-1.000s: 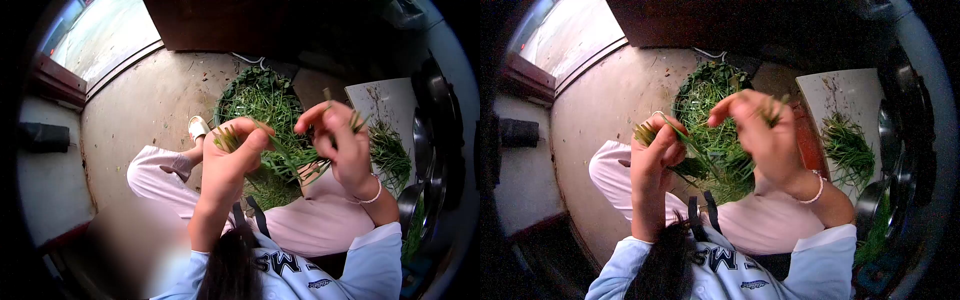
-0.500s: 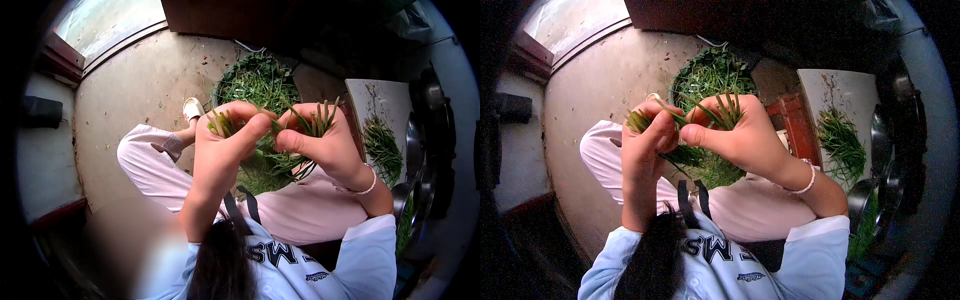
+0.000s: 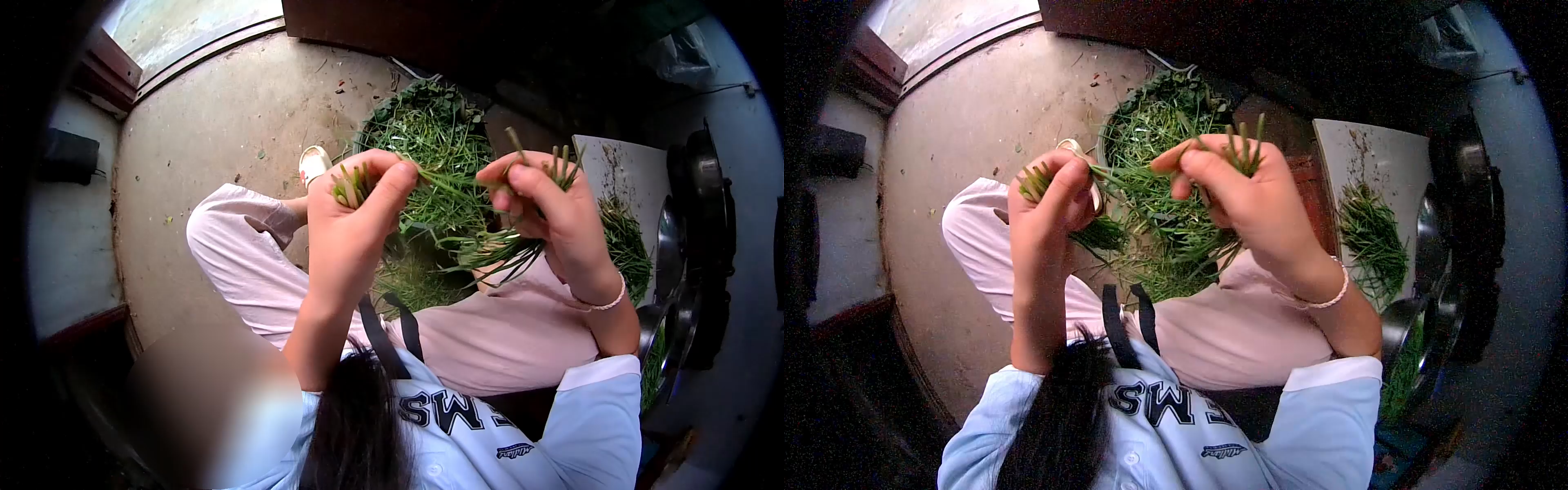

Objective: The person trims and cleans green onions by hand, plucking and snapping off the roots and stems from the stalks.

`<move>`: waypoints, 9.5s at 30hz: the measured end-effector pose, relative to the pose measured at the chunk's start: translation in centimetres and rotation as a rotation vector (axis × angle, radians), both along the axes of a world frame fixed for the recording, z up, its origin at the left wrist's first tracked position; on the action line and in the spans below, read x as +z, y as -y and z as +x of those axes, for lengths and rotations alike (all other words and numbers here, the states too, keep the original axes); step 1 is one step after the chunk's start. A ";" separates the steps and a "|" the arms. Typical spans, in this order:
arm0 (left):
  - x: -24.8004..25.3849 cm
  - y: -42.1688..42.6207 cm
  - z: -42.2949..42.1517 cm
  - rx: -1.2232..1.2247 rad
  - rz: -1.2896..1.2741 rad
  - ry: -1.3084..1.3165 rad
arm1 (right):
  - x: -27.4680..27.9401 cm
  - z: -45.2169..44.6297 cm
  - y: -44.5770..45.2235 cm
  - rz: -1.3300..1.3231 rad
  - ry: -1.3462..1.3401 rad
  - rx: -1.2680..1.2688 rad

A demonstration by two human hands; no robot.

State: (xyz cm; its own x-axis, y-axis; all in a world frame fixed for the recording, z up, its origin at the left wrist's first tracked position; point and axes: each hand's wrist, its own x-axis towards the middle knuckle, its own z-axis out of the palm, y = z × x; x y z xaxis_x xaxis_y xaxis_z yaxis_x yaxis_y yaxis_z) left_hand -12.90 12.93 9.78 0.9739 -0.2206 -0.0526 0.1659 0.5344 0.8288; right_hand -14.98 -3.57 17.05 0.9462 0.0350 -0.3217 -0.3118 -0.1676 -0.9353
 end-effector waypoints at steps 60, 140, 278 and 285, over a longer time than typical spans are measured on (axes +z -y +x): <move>1.1 2.2 -1.3 -0.030 0.040 0.329 | -0.6 -2.4 -1.1 -0.595 0.674 0.266; -0.7 4.4 -0.7 -0.153 0.092 0.166 | -1.5 -0.4 1.2 0.162 -0.161 0.209; -12.5 0.8 8.7 0.050 0.398 -0.252 | -9.1 -6.7 13.1 -1.142 -0.044 0.044; -12.5 0.4 7.5 0.066 0.406 -0.309 | -8.2 -3.5 12.4 -1.134 0.264 0.000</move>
State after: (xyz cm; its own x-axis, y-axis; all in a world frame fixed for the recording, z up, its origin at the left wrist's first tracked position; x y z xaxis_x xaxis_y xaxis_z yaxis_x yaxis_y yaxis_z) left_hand -5.36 12.53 -2.71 0.9105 -0.0614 -0.4089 0.4126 0.1975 0.8893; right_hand -18.44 -15.92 8.83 0.9884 -0.1467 0.0390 -0.1297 -0.9497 -0.2849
